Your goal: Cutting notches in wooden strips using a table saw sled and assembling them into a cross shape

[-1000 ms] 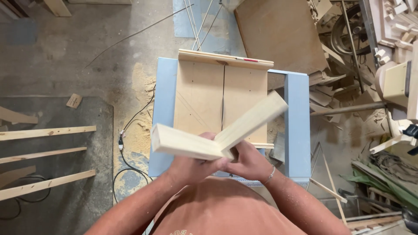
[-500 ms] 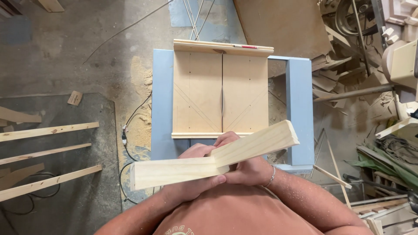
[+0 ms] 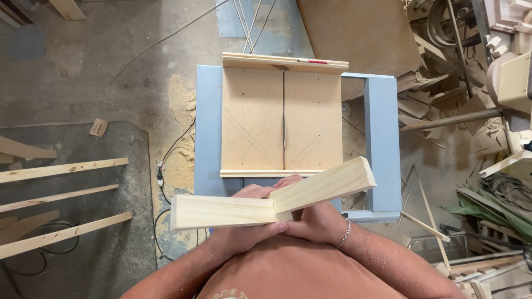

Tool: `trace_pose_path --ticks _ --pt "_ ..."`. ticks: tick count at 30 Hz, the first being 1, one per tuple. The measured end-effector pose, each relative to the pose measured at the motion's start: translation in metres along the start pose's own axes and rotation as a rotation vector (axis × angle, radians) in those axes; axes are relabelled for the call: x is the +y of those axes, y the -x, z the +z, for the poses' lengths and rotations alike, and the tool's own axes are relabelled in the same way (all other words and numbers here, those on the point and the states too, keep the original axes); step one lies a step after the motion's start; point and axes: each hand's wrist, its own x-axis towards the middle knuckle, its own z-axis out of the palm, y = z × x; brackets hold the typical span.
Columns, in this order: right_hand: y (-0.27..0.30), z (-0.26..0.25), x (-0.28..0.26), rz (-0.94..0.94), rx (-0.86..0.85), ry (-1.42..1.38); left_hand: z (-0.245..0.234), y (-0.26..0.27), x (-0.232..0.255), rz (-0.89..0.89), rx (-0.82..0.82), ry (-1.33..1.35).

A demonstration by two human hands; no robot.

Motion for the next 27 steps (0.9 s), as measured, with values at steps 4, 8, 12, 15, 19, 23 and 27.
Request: trace_pose_path --ticks 4,8,12,15,19,23,27 --pt "0.01 0.005 0.02 0.088 -0.026 0.385 0.021 -0.003 -0.03 0.13 0.225 0.019" --pt "0.029 -0.001 0.044 0.456 0.149 0.411 0.006 -0.01 -0.033 0.017 0.219 0.019" --pt "0.058 -0.022 0.069 0.66 0.271 0.399 0.013 0.015 -0.096 -0.194 0.435 -0.026" --pt "0.088 -0.022 0.086 0.762 0.476 0.261 0.044 0.062 -0.169 -0.578 0.094 0.053" --pt "0.102 -0.029 0.079 0.75 0.608 0.154 0.118 0.093 -0.295 -0.868 -0.181 0.069" --pt "0.129 -0.042 0.09 0.539 0.68 -0.197 0.221 0.071 -0.52 -0.531 -0.252 -0.469" --pt "0.162 -0.047 0.089 0.536 0.745 -0.064 0.207 0.01 -0.535 -0.79 -0.073 -0.384"
